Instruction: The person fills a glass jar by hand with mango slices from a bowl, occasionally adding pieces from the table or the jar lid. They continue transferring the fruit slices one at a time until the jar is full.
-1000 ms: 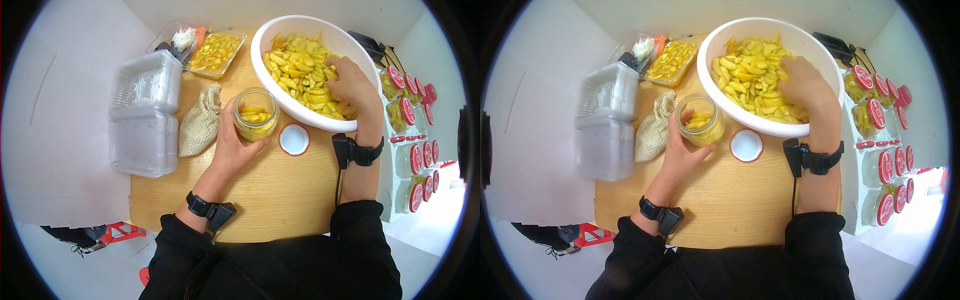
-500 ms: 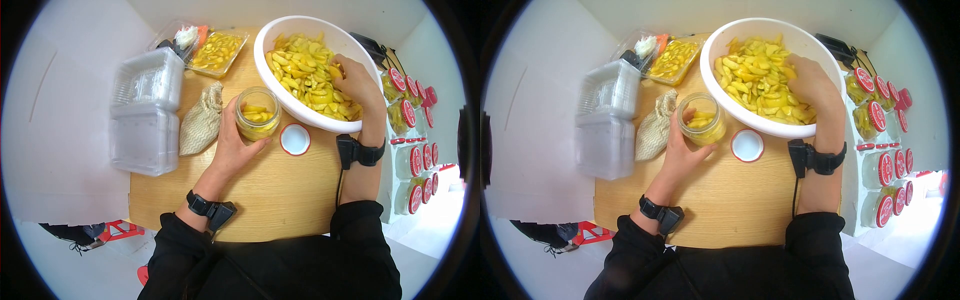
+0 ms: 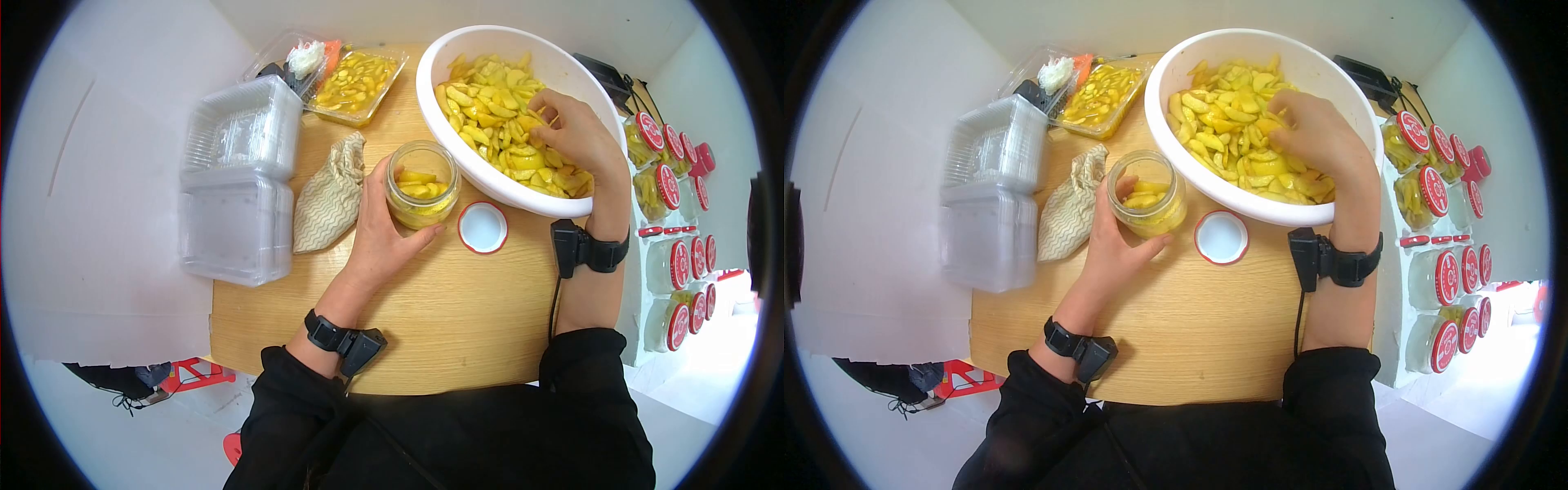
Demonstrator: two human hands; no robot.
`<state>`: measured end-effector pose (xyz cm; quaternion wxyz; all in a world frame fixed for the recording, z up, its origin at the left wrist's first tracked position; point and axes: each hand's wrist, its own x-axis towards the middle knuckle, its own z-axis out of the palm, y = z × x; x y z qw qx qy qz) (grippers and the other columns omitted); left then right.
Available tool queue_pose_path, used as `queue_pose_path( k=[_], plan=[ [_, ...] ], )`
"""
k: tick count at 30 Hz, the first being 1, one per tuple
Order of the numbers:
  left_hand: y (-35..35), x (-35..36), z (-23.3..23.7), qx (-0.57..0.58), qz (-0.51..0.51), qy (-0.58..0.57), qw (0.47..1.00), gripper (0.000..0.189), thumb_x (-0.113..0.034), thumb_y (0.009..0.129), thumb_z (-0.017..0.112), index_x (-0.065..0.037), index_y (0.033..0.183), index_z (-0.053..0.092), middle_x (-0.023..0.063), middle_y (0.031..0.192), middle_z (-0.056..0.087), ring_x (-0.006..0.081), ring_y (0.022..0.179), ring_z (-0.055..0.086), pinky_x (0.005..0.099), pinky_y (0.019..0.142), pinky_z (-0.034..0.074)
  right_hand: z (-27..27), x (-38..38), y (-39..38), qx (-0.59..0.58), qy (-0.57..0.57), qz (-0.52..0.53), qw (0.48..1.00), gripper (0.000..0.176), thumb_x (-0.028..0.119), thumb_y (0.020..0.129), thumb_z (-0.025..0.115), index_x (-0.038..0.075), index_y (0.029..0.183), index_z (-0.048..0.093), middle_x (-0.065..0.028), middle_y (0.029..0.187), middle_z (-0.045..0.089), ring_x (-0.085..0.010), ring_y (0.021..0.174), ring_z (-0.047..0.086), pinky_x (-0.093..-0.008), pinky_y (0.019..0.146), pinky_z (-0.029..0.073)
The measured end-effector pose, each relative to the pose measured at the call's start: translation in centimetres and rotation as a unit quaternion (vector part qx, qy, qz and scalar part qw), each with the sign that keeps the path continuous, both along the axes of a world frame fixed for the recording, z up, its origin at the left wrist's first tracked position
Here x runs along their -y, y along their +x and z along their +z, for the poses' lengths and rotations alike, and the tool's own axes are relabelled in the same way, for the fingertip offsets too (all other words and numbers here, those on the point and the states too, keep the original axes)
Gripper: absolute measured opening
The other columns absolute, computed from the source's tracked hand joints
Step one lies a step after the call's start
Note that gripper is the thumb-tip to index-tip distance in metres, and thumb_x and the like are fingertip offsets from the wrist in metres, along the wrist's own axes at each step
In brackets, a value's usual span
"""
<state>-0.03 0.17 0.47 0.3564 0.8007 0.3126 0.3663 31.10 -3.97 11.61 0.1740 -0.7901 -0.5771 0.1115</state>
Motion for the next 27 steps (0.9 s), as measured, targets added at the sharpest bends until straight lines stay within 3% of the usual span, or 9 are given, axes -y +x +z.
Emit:
queue_pose_path(
  k=[1,4,10,13,16,19,25,27],
  plan=[
    [0.0,0.0,0.0,-0.002,0.000,0.002,1.000,0.108,-0.015,0.068,0.093,-0.002,0.154,0.029,0.0205,0.145,0.044,0.0367,0.134,0.049,0.0454,0.115,0.041,0.1,-0.1,0.0,0.004,0.004,-0.008,1.000,0.034,0.014,0.087,0.073,0.006,0.119,0.066,-0.0199,0.110,0.073,-0.0348,0.102,0.070,-0.0408,0.089,0.054],
    [0.0,0.0,0.1,-0.002,0.005,0.007,1.000,0.105,-0.014,0.070,0.092,-0.002,0.154,0.030,0.0204,0.144,0.048,0.0346,0.135,0.050,0.0440,0.114,0.042,-0.9,-0.1,0.9,-0.007,0.074,0.017,0.997,0.024,0.011,0.088,0.073,0.005,0.110,0.064,-0.0082,0.091,0.067,-0.0206,0.080,0.062,-0.0339,0.076,0.052],
    [0.0,0.0,0.0,0.004,-0.003,-0.006,1.000,0.107,-0.014,0.068,0.092,-0.001,0.154,0.029,0.0201,0.146,0.043,0.0362,0.134,0.048,0.0446,0.115,0.041,-1.0,-0.5,1.2,0.006,0.205,0.051,0.978,0.012,0.009,0.091,0.068,0.003,0.102,0.066,-0.0037,0.089,0.066,-0.0152,0.079,0.060,-0.0294,0.077,0.050],
    [0.0,0.0,-0.1,-0.001,0.002,0.003,1.000,0.107,-0.013,0.069,0.092,-0.003,0.155,0.029,0.0206,0.145,0.047,0.0342,0.136,0.050,0.0436,0.115,0.043,-0.5,-0.7,1.0,-0.009,0.190,0.040,0.981,0.009,0.009,0.092,0.067,0.001,0.097,0.065,-0.0028,0.085,0.065,-0.0132,0.078,0.059,-0.0290,0.077,0.049],
    [0.0,0.0,0.0,-0.003,0.005,0.009,1.000,0.106,-0.013,0.070,0.092,-0.004,0.155,0.029,0.0209,0.144,0.049,0.0332,0.136,0.051,0.0431,0.115,0.043,-0.3,-0.6,1.0,-0.019,0.177,0.024,0.984,0.017,0.016,0.091,0.069,0.002,0.101,0.069,-0.0075,0.092,0.072,-0.0221,0.081,0.064,-0.0357,0.078,0.053],
    [0.0,0.0,-0.1,-0.002,0.004,0.007,1.000,0.106,-0.013,0.070,0.091,-0.003,0.155,0.028,0.0207,0.144,0.048,0.0331,0.136,0.051,0.0430,0.115,0.043,0.5,-0.5,0.6,0.003,0.109,-0.012,0.994,0.009,0.009,0.092,0.067,0.002,0.097,0.065,-0.0027,0.089,0.067,-0.0141,0.078,0.059,-0.0292,0.076,0.049],
    [0.0,-0.1,-0.2,0.007,-0.005,-0.004,1.000,0.108,-0.016,0.069,0.093,-0.002,0.154,0.028,0.0200,0.146,0.044,0.0360,0.134,0.049,0.0451,0.114,0.042,-2.2,-0.6,1.8,0.031,0.228,0.073,0.970,0.027,0.010,0.090,0.071,0.006,0.115,0.066,-0.0103,0.101,0.069,-0.0207,0.085,0.065,-0.0343,0.079,0.054],
    [0.0,-0.1,-0.2,0.008,-0.005,-0.001,1.000,0.108,-0.016,0.069,0.093,-0.002,0.154,0.028,0.0201,0.146,0.044,0.0360,0.134,0.049,0.0452,0.114,0.042,-1.3,-0.2,1.1,0.010,0.120,0.025,0.992,0.035,0.013,0.089,0.071,0.008,0.123,0.066,-0.0144,0.106,0.071,-0.0280,0.094,0.068,-0.0368,0.086,0.054]
  ],
)
